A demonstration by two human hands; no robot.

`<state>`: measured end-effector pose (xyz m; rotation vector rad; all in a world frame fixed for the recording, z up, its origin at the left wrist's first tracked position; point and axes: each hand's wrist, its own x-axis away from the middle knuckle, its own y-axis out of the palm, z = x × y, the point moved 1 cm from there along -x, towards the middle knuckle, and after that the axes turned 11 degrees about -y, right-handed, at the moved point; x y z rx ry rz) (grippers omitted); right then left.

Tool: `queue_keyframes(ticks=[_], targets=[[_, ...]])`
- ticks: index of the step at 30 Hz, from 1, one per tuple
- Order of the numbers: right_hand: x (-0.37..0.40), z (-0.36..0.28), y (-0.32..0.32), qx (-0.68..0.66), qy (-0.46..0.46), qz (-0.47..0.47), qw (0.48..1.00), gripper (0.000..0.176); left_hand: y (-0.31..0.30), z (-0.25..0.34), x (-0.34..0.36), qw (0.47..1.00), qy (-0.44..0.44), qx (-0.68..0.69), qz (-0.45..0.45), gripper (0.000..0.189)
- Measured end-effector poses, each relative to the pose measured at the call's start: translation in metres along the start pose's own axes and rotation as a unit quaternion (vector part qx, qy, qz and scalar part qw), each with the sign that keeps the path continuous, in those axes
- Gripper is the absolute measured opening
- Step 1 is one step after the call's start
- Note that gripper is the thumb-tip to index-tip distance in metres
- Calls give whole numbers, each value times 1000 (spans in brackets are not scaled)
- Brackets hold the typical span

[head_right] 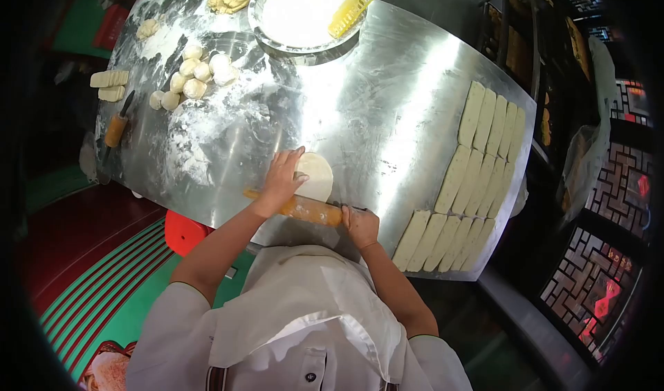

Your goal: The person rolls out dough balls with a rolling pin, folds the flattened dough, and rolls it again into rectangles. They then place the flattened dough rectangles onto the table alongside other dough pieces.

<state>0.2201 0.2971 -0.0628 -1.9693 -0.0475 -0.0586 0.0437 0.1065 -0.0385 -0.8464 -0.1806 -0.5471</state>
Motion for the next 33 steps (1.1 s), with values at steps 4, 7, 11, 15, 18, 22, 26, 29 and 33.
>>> queue_keyframes(ticks=[4, 7, 11, 15, 18, 22, 26, 29, 33], targets=[[8, 0, -18, -20, -5, -34, 999, 40, 28, 36, -36, 987, 137, -82, -21, 29], [16, 4, -24, -15, 5, -36, 999, 41, 37, 57, -70, 960, 275, -54, -21, 15], [35, 15, -24, -17, 74, -31, 997, 36, 15, 41, -129, 979, 14, -48, 198, 15], [48, 23, -13, -37, 109, 24, 993, 40, -31, -7, -129, 930, -151, -80, 326, 21], [53, 24, -13, -68, 195, 12, 978, 44, -67, -58, -125, 898, -286, -13, 334, 27], [54, 31, -13, -167, 249, 51, 953, 52, -116, -48, -99, 921, -182, 91, 333, 28], [47, 42, -23, -211, 242, 96, 942, 54, -112, -2, -45, 957, 34, 113, 264, 26], [33, 45, -32, -184, 251, 96, 945, 52, -55, -14, 10, 984, 109, -11, 140, 28], [25, 42, -41, -139, 191, 47, 971, 50, 4, -30, 85, 984, 170, -22, -56, 28]])
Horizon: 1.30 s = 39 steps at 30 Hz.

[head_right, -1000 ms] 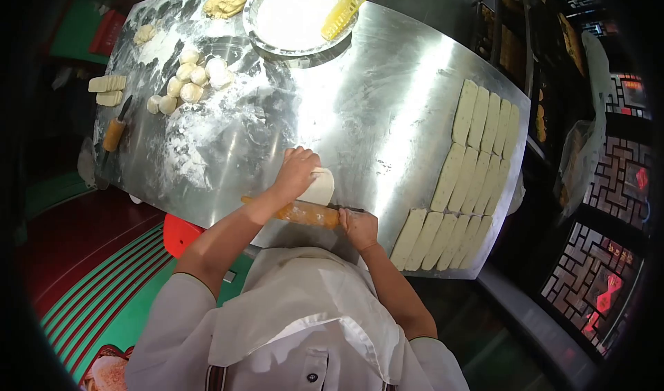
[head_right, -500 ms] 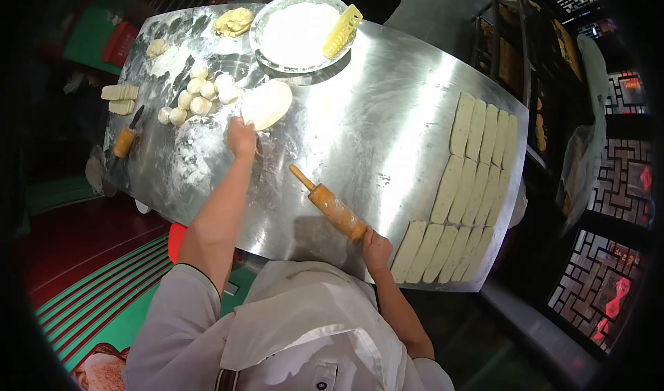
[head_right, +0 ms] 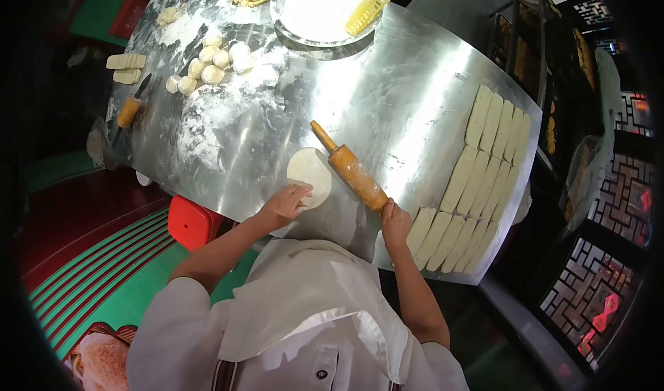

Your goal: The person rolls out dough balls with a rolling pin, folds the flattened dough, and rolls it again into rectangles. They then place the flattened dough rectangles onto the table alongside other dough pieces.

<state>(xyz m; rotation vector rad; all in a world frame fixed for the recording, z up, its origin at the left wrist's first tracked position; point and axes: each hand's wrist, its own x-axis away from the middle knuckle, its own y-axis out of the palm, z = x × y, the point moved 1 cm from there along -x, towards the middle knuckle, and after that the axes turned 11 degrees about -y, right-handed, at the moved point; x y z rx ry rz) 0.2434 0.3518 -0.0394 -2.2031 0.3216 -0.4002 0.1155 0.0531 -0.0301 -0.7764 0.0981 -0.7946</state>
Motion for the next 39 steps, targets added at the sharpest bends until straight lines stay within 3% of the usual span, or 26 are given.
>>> queue_keyframes(ticks=[2, 6, 8, 9, 10, 11, 13, 15, 17, 20, 22, 25, 27, 28, 30, 32, 34, 35, 37, 39], targets=[[5, -12, -6, 41, -45, -32, 998, 49, -6, 17, 16, 992, -76, 90, 51, 28], [19, -32, 12, 87, -142, -132, 977, 37, -42, 6, 28, 976, -89, -77, 185, 25], [23, -46, 42, 92, -171, -127, 973, 36, -47, -18, 23, 971, -78, -105, 198, 17], [20, -48, 52, 96, -201, -121, 968, 36, -39, -38, 19, 973, -103, -162, 128, 9], [9, -46, 56, 99, -200, -123, 967, 36, -33, -48, 12, 966, -128, -217, 55, 6], [-15, -43, 63, 127, -195, -66, 970, 37, -29, -62, -8, 961, -76, -244, 108, 21], [-71, -45, 66, 156, -165, 6, 974, 38, -42, -69, -68, 961, -143, -174, 159, 32], [-140, -61, 43, 170, -138, 50, 975, 42, -67, -59, -125, 947, -206, -195, 150, 42], [-192, -62, 34, 219, -115, 65, 967, 48, -83, -58, -170, 935, -234, -224, 142, 46], [-218, -60, 34, 212, -78, 73, 971, 50, -87, -54, -177, 929, -230, -239, 166, 45], [-184, -61, 38, 197, -97, 43, 975, 50, -66, -62, -138, 943, -192, -192, 193, 38], [-72, -40, 55, 185, -144, -46, 971, 39, -22, -52, -33, 951, -131, -170, 224, 27], [2, -25, 61, 142, -217, -48, 964, 38, -6, -34, 14, 953, -217, -201, 67, 18], [19, -23, 61, 109, -239, -50, 964, 38, -7, -29, 10, 953, -216, -202, 69, 18], [22, -24, 60, 126, -234, -65, 962, 39, -11, -14, -6, 947, -271, 102, 136, 22], [23, -27, 56, 143, -229, -79, 960, 40, -6, -12, -58, 957, -155, 51, 239, 30], [12, -31, 51, 128, -217, -113, 961, 40, -1, -3, -98, 966, -143, -35, 213, 25], [8, -34, 47, 128, -223, -107, 960, 40, -6, -4, -106, 965, -140, -38, 220, 25], [13, -35, 38, 154, -218, -121, 956, 42, -11, -9, -115, 973, -201, -38, 103, 17], [23, -30, 34, 153, -198, -112, 962, 43, -35, -31, -109, 940, -243, -15, 240, 16]])
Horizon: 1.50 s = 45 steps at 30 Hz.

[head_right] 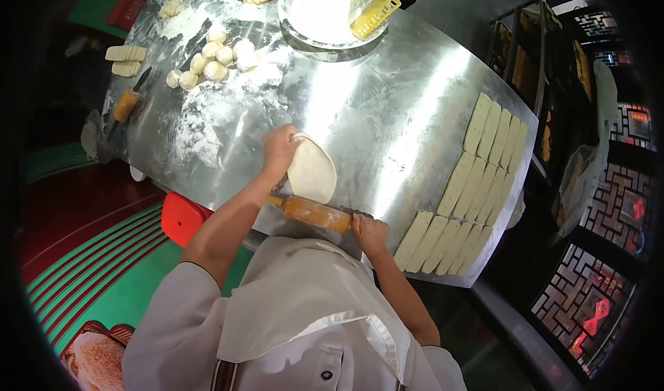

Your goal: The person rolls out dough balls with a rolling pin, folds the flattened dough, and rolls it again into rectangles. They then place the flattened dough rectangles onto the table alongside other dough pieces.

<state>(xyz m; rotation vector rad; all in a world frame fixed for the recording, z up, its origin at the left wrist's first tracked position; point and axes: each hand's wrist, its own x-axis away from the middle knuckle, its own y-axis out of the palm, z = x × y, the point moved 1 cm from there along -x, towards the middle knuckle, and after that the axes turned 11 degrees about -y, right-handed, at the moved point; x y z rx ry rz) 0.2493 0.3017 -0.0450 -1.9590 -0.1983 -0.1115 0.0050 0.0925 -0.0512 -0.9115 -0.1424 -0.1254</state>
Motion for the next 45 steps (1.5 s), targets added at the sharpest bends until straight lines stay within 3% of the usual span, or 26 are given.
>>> queue_keyframes(ticks=[1, 4, 5, 7, 8, 10, 14, 16, 18, 19, 21, 22, 23, 24, 25, 27, 28, 30, 31, 34, 35, 39, 43, 45], targets=[[8, 3, 2, -2, 26, 3, 1000, 43, -5, -27, -13, 997, -26, 33, 59, 17], [27, 9, 8, -38, 78, 38, 996, 47, -42, -86, -51, 979, -156, 24, 126, 14], [28, 8, 5, -39, 74, 41, 996, 47, -52, -93, -62, 979, -154, 23, 130, 14], [33, 10, 1, -91, 167, 6, 982, 51, -70, -93, -77, 952, -155, 214, 152, 12], [34, 12, 2, -92, 167, 7, 982, 51, -74, -86, -81, 953, -154, 214, 152, 12], [35, 15, 1, -197, 234, 98, 947, 52, -85, -50, -82, 904, -66, 418, 62, 11], [26, 23, -20, -236, 282, 161, 916, 56, -86, 5, -20, 969, -23, 245, -6, 15], [20, 32, -28, -227, 286, 155, 918, 56, -73, 11, 29, 967, -4, 232, -109, 15], [17, 35, -35, -215, 297, 147, 919, 56, -41, -10, 73, 967, 75, 151, -190, 18], [14, 35, -37, -204, 284, 143, 926, 54, -29, -20, 92, 966, 72, 153, -196, 18], [10, 35, -37, -195, 276, 132, 932, 52, -21, -26, 119, 942, 202, 105, -249, 18], [8, 34, -36, -135, 201, 111, 964, 50, -24, -27, 120, 941, 197, 107, -254, 18], [8, 32, -36, -73, 125, 87, 986, 47, -31, -30, 121, 960, 199, 89, -175, 17], [10, 27, -34, -72, 129, 81, 986, 47, -42, -26, 119, 973, 198, 70, -95, 17], [7, 18, -31, -55, 94, 61, 992, 44, -53, -23, 115, 973, 194, 72, -98, 17], [-7, -1, -18, -37, 57, 39, 997, 42, -73, -24, 100, 982, 182, -42, 17, 12], [-18, -11, -4, -29, 31, 47, 998, 41, -68, -36, 92, 983, 179, -42, 17, 12], [-37, -8, 6, -23, 5, 50, 998, 39, -44, -65, 79, 965, 146, -194, -102, 14], [-60, 1, 7, 0, 18, 80, 997, 39, -41, -57, 60, 965, 142, -193, -103, 14], [-154, 34, -19, 37, 74, 139, 987, 41, -21, -26, -15, 978, 11, -198, -71, 35], [-185, 47, -29, 33, 84, 160, 983, 45, -17, -12, -45, 979, -3, -202, -31, 42], [-275, 83, -56, 88, 139, 144, 976, 50, -18, 27, -130, 981, -15, -189, -35, 56], [-269, 75, -52, 98, 141, 139, 975, 49, -13, 19, -123, 979, -15, -202, -12, 47], [-232, 55, -44, 67, 112, 116, 985, 48, -17, -2, -82, 985, 65, -149, 63, 32]])
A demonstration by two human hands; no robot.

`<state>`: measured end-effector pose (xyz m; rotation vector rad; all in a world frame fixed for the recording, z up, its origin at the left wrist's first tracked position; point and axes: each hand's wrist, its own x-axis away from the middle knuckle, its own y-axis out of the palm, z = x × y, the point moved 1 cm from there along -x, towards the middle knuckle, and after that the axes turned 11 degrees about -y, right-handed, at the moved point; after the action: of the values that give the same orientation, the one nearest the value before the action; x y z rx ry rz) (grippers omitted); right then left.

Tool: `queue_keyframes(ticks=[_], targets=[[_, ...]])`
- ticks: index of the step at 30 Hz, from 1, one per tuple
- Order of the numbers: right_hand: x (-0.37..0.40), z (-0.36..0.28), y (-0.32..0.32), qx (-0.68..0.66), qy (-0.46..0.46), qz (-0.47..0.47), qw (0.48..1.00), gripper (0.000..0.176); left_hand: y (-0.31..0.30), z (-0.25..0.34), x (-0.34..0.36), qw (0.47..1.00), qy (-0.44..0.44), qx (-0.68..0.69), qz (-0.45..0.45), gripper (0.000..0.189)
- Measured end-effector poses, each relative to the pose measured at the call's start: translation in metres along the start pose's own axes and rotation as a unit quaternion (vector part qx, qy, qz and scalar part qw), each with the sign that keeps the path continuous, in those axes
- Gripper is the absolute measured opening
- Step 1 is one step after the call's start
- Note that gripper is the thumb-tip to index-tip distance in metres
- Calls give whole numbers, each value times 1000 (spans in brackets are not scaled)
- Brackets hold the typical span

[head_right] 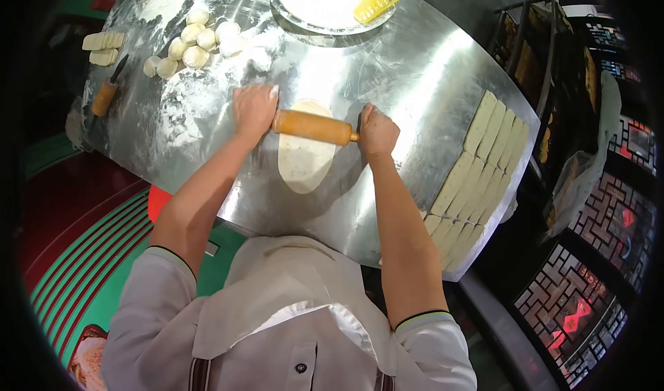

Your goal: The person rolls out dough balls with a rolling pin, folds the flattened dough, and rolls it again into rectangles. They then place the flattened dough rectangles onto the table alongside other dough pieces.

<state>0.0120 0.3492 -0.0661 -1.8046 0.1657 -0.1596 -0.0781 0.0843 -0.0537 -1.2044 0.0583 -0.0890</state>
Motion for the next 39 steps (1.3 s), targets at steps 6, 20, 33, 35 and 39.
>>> queue_keyframes(ticks=[6, 20, 33, 35, 39], targets=[[176, -22, 4, -66, -123, -33, 990, 23, -24, -51, 174, 995, 62, 52, -66, 9], [52, -6, 7, -36, -32, -14, 999, 39, -4, -19, 37, 996, 52, 35, -58, 25], [6, -2, -4, -26, -27, -42, 998, 46, 3, -5, 8, 999, 20, 24, 8, 22], [58, -6, 3, -38, -72, -28, 996, 41, -6, -16, 58, 998, 52, 10, 16, 15], [159, -14, 7, -52, -131, -16, 990, 30, -27, -40, 157, 993, 61, -1, -105, 8]])
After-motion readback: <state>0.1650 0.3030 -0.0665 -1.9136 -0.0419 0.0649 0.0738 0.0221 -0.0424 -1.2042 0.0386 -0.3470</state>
